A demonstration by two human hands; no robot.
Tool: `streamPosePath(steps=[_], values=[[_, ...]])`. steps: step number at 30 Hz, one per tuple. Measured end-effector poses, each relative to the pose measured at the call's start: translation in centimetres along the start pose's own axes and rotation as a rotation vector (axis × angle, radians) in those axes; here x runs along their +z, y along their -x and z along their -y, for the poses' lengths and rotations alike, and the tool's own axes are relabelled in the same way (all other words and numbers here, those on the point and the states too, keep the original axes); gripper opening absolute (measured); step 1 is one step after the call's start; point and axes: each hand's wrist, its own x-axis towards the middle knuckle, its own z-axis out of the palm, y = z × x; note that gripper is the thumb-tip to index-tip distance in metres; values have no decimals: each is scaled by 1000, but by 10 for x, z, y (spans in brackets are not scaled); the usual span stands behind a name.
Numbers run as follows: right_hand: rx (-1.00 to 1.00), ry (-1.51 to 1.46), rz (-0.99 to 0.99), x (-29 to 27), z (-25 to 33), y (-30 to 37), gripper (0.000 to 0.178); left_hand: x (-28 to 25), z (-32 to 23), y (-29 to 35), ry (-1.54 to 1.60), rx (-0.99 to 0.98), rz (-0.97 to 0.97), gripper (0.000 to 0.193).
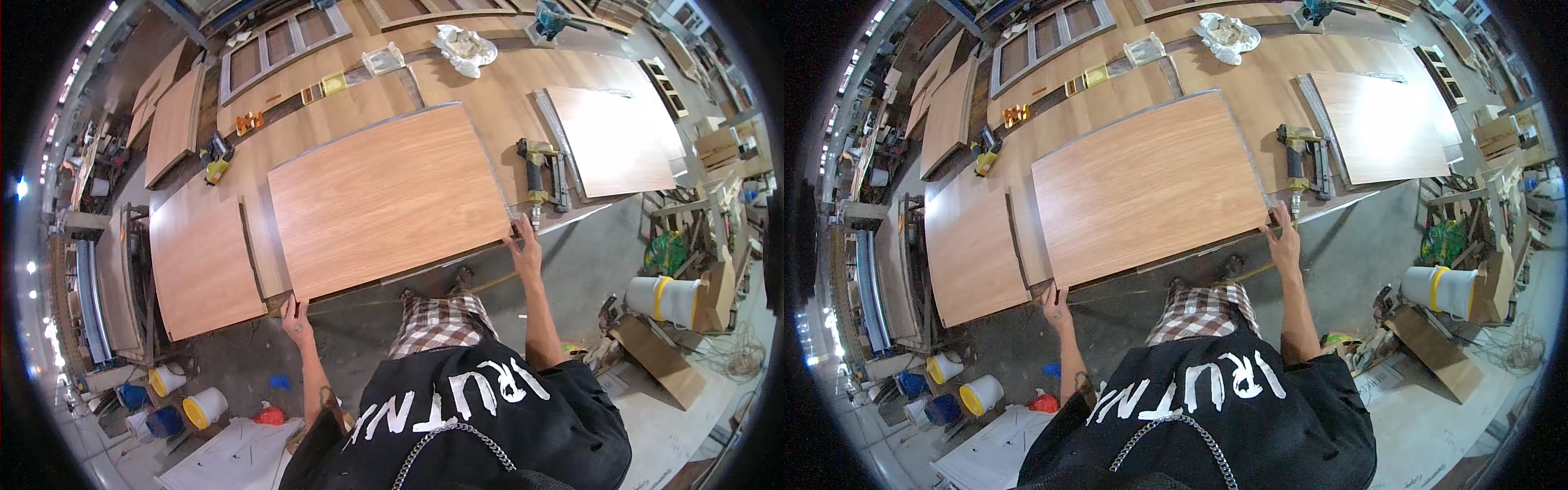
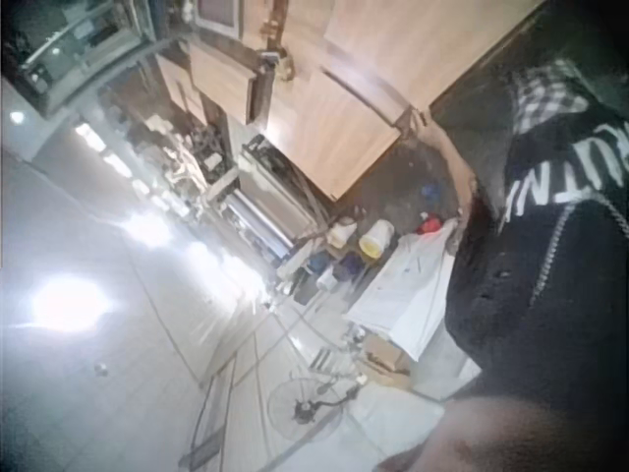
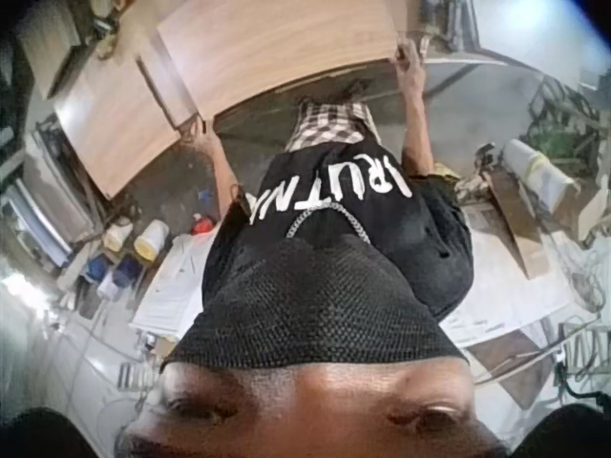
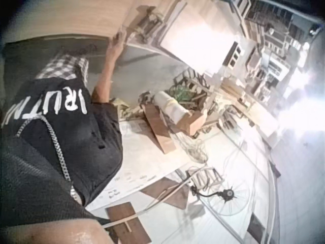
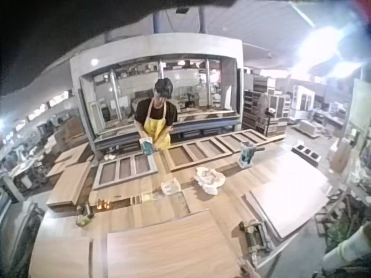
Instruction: The person positions wooden panels onto a frame and secures them using a pneumatic nail gun, then wipes the surfaces with a cloth.
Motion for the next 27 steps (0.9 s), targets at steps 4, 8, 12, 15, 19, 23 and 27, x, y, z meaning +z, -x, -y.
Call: streamPosePath(steps=[4,8,12,15,19,23,27], values=[[-46,-37,-86,-2,3,-6,68,6,-3,-8,-138,41,3,36],[3,-24,-102,0,-1,-9,59,11,-7,-9,-139,62,6,33],[117,-7,-132,3,10,-11,40,13,-3,-7,-234,189,-39,32],[189,36,-105,0,13,-11,34,14,-7,-4,-166,166,-56,30],[208,57,-117,0,17,-9,32,14,-12,-7,-256,226,-72,26],[190,46,-123,-1,8,-11,32,17,-21,-11,-263,226,-71,21],[195,0,-105,-1,9,-14,32,17,-22,-14,-238,246,-75,18]])
